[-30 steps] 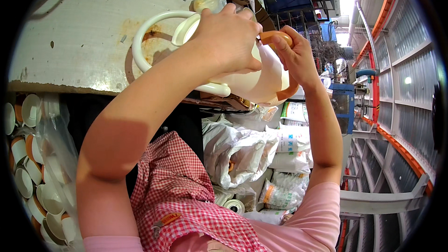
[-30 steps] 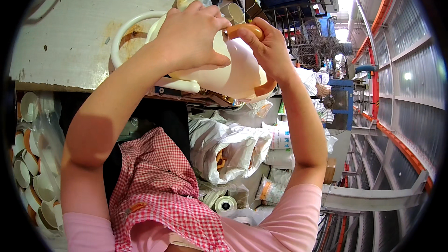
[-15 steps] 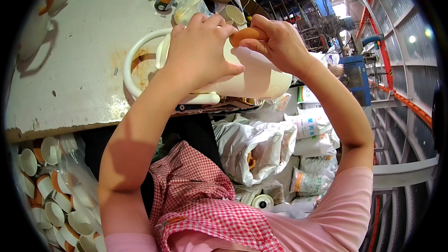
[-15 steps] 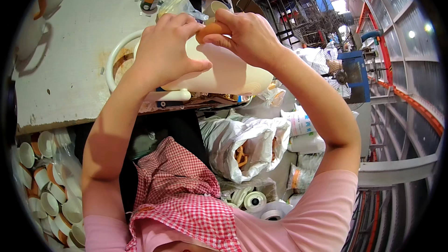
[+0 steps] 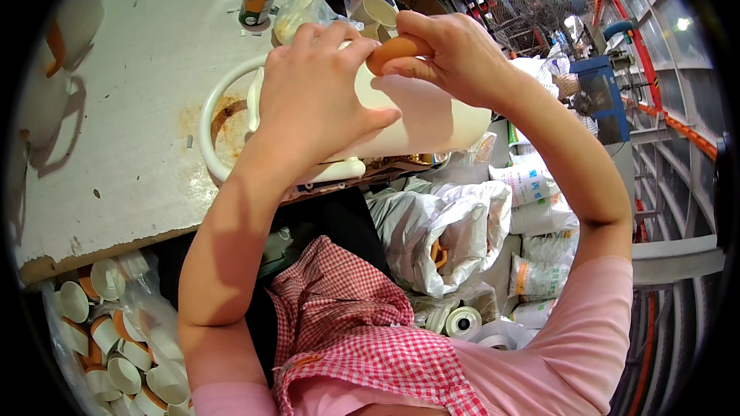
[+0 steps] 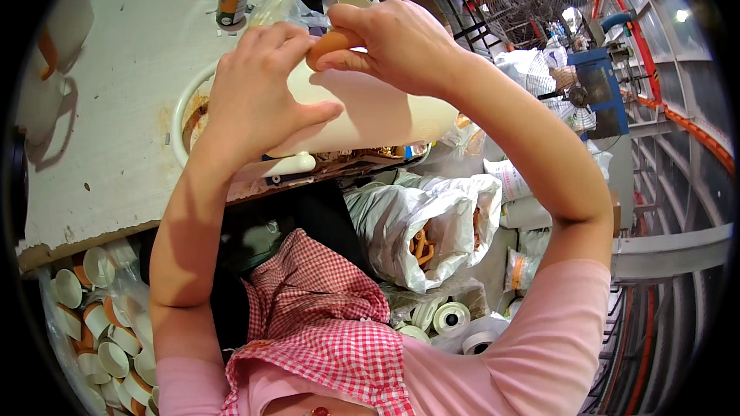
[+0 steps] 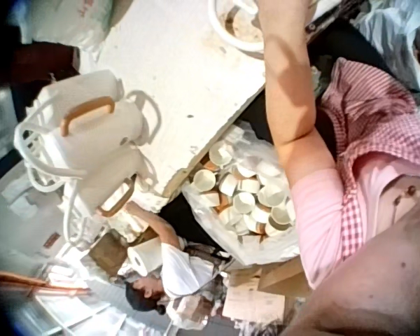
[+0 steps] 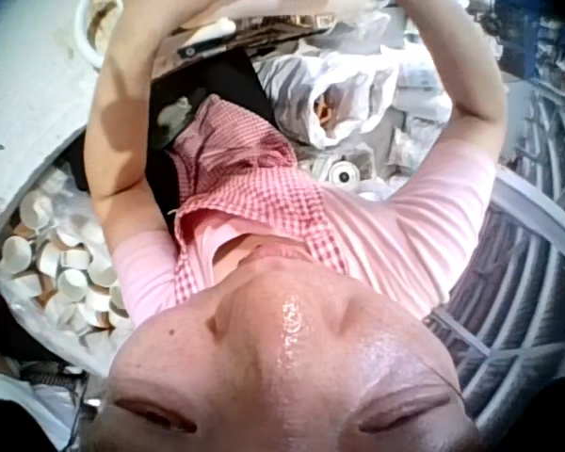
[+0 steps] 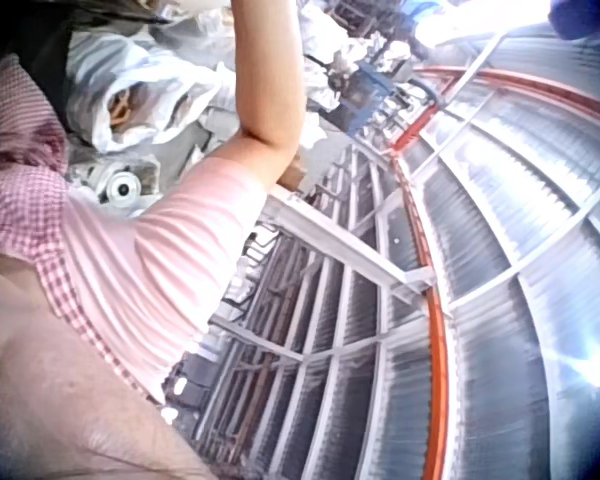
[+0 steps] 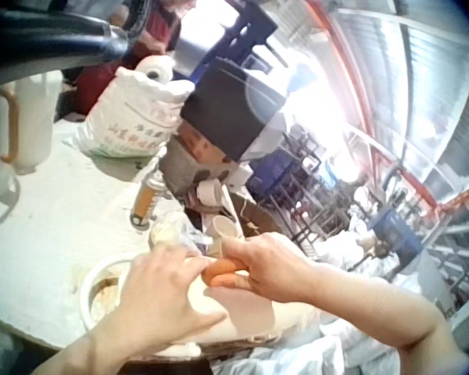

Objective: The person assembles thermal flasks by inserting components into the outer shells, picking up and attaching handles, and placing the assembled units on a table.

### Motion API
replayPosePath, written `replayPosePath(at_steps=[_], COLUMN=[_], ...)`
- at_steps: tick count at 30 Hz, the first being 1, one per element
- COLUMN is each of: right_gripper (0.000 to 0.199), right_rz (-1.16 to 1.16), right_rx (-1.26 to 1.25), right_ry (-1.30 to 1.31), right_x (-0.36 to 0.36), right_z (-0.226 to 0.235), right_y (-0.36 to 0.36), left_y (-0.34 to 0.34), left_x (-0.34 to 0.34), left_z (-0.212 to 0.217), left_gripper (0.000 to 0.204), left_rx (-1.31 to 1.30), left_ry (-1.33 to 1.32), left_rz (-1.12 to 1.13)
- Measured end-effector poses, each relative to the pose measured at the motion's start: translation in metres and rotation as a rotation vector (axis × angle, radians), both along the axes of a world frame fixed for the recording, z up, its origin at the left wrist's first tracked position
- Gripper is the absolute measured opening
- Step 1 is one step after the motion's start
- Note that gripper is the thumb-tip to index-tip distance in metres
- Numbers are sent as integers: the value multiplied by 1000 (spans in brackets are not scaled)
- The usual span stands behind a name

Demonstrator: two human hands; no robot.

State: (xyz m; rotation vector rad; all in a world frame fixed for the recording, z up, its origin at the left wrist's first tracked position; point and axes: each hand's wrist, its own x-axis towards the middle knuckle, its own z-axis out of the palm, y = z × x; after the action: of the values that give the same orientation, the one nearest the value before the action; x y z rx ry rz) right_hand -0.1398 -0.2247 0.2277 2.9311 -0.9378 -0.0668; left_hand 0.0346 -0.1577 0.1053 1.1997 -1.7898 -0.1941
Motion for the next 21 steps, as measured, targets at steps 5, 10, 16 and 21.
replayPosePath(at_steps=[5,10,16,21], right_gripper=[39,38,36,40], right_rz=[32,-9,-838,-584], right_rx=[2,-137,178,784], right_ry=[-140,-917,-1646,-1855], right_x=[-2,-43,-166,-157], right_z=[-8,-29,-125,-131], right_y=[3,18,52,54], left_y=[3,7,3,-22], left_x=[1,1,-41,-70], left_z=[13,14,46,48], left_gripper=[63,68,43,29], left_rx=[50,90,296,219], left_ry=[-83,-50,404,441], left_rz=[17,-45,-342,-117])
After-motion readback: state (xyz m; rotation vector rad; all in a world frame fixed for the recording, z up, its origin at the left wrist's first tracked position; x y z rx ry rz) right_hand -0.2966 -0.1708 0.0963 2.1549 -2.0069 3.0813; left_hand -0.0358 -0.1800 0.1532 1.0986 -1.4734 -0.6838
